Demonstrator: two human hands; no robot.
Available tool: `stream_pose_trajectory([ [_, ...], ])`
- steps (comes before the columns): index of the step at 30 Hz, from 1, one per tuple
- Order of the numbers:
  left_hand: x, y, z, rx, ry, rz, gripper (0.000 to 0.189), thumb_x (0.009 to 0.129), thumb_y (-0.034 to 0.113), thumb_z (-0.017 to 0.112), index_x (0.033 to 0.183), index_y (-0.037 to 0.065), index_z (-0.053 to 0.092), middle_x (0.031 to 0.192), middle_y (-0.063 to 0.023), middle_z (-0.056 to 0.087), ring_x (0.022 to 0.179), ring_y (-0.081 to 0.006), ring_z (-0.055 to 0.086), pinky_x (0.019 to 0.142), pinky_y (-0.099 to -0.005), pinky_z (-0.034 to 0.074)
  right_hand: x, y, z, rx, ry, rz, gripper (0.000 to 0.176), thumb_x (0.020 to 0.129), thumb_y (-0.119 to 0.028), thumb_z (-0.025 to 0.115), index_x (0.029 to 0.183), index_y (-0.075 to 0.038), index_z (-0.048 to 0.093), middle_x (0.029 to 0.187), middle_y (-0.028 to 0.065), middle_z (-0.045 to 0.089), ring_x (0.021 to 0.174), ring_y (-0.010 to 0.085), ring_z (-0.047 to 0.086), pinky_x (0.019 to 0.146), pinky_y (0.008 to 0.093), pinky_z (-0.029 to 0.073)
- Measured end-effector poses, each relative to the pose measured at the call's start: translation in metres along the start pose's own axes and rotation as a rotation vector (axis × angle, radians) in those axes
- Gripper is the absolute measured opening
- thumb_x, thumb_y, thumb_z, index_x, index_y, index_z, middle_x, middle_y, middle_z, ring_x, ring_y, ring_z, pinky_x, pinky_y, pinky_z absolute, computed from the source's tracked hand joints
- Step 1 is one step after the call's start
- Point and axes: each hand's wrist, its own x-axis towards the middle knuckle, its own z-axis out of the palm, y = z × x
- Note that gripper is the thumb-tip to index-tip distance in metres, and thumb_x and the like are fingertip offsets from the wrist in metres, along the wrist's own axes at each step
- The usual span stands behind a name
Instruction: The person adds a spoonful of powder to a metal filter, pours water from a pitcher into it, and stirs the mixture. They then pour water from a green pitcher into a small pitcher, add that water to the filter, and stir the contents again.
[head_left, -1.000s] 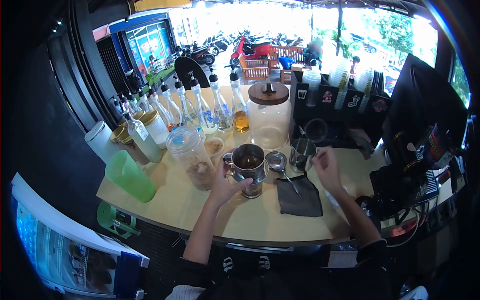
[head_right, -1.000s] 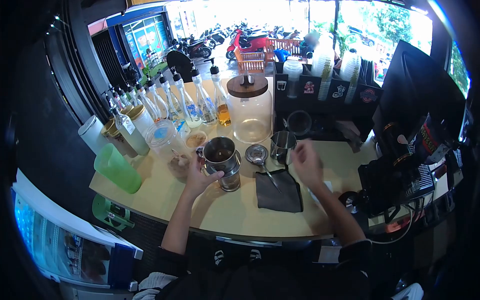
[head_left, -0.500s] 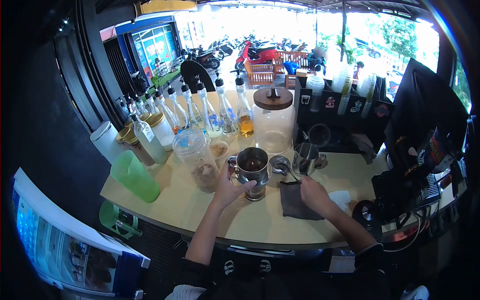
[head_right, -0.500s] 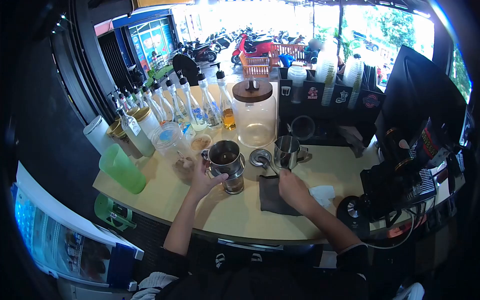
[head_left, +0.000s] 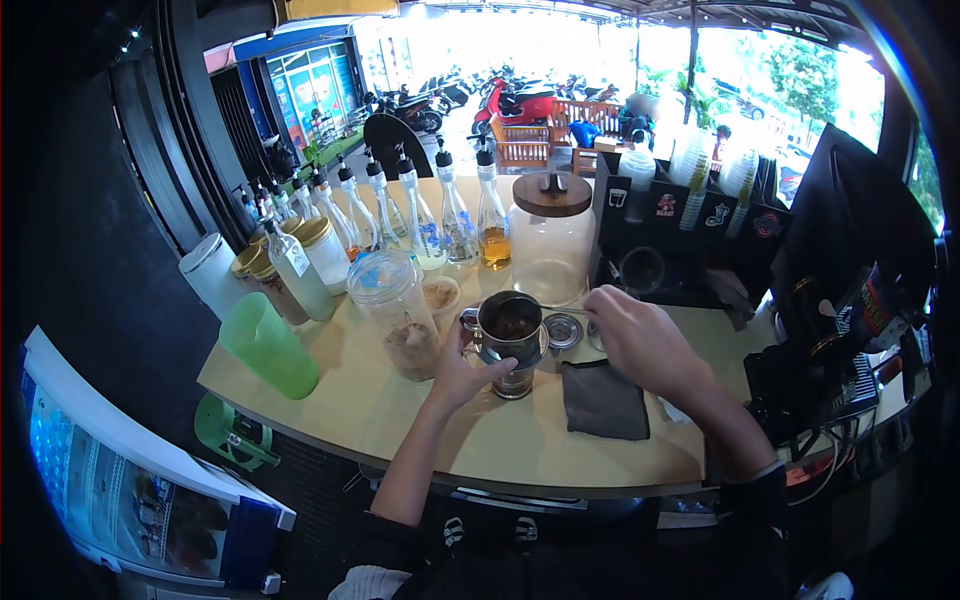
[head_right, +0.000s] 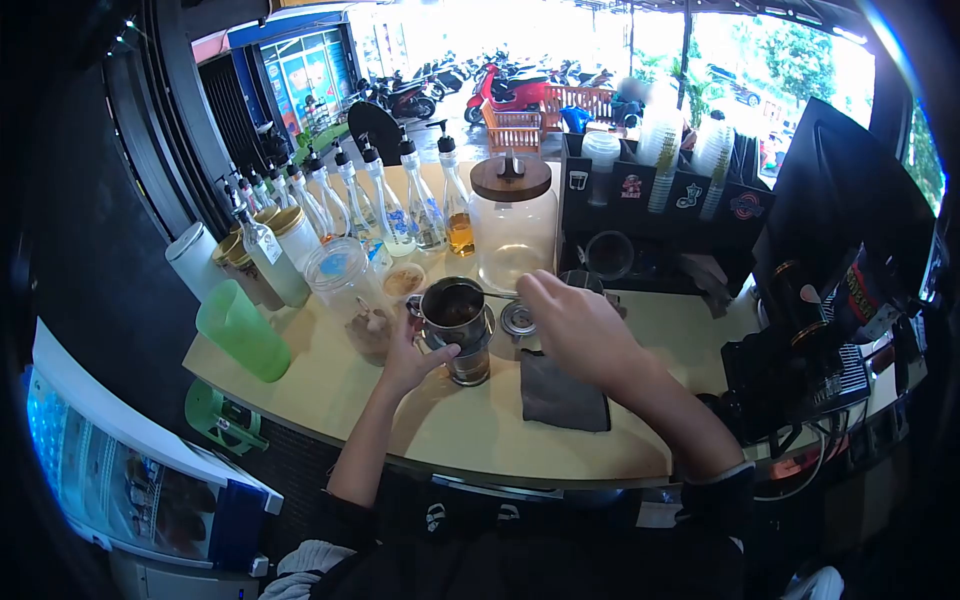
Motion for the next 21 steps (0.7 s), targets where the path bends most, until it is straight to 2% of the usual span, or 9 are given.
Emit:
stream_pose_trajectory([
  [3,-0.001,-0.003,-0.001,0.006,0.007,-0.018,0.089,0.062,0.021,0.085,0.135,0.005,0.038,0.127,-0.0108,0.054,0.119,-0.0212,0.051,0.105,-0.0378,0.036,0.018,-0.003,0.011,-0.086,-0.076,-0.09,0.004,0.089,-0.003,0.053,0.091,0.0,0.054,0.077,0.0152,0.057,0.066,0.029,0.058,0.06,0.035,0.047],
  [5,-0.001,-0.002,-0.001,0.015,0.008,-0.033,0.089,0.062,0.022,0.086,0.135,0.005,0.038,0.126,-0.0108,0.054,0.118,-0.0213,0.052,0.104,-0.0379,0.036,0.029,-0.012,0.011,0.363,-0.159,-0.008,0.008,0.089,-0.005,0.055,0.089,0.001,0.06,0.078,0.014,0.061,0.067,0.0259,0.062,0.059,0.0339,0.049],
  [6,-0.001,0.0,0.0,0.0,0.011,-0.027,0.09,0.062,0.023,0.086,0.135,0.005,0.037,0.126,-0.0111,0.054,0.118,-0.0217,0.052,0.104,-0.038,0.037,0.032,-0.013,0.015,0.364,-0.161,-0.011,0.008,0.089,-0.005,0.055,0.089,0.001,0.06,0.078,0.014,0.061,0.067,0.0259,0.062,0.059,0.0339,0.049],
  [8,-0.001,-0.001,0.001,-0.012,0.02,-0.02,0.09,0.062,0.024,0.086,0.136,0.005,0.037,0.126,-0.0115,0.054,0.119,-0.022,0.052,0.104,-0.0382,0.037,0.037,-0.011,0.025,0.532,-0.063,-0.08,0.012,0.089,-0.009,0.058,0.088,0.002,0.06,0.077,0.0165,0.061,0.067,0.0324,0.061,0.061,0.0376,0.049],
  [9,-0.001,-0.002,0.001,-0.006,0.019,-0.005,0.091,0.062,0.025,0.086,0.136,0.005,0.037,0.126,-0.0118,0.054,0.119,-0.0223,0.052,0.104,-0.0383,0.037,0.038,-0.01,0.025,0.535,-0.065,-0.085,0.012,0.089,-0.009,0.058,0.088,0.002,0.06,0.077,0.0165,0.061,0.067,0.0324,0.061,0.061,0.0376,0.049],
  [11,-0.001,-0.003,0.0,0.022,0.016,0.0,0.094,0.062,0.027,0.086,0.138,0.004,0.035,0.127,-0.0124,0.053,0.119,-0.0227,0.052,0.104,-0.0385,0.037,0.038,-0.004,0.023,0.334,-0.014,-0.178,0.013,0.089,-0.01,0.058,0.091,0.002,0.06,0.079,0.0156,0.061,0.069,0.0325,0.062,0.061,0.0385,0.049],
  [14,-0.001,-0.001,0.0,0.004,0.008,-0.008,0.093,0.062,0.026,0.086,0.137,0.004,0.036,0.127,-0.0122,0.053,0.119,-0.0223,0.052,0.104,-0.0385,0.038,0.037,-0.002,0.031,0.27,-0.021,-0.209,0.013,0.088,-0.01,0.059,0.093,0.001,0.06,0.081,0.0146,0.061,0.07,0.0321,0.062,0.062,0.0387,0.05],
  [21,-0.001,0.003,0.001,-0.013,0.016,-0.01,0.09,0.061,0.025,0.085,0.135,0.004,0.037,0.126,-0.0117,0.053,0.117,-0.0216,0.053,0.103,-0.0379,0.038,0.033,0.004,0.033,0.315,-0.023,-0.253,0.014,0.085,-0.01,0.063,0.096,0.0,0.059,0.081,0.0124,0.06,0.071,0.0315,0.062,0.062,0.0387,0.05],
])
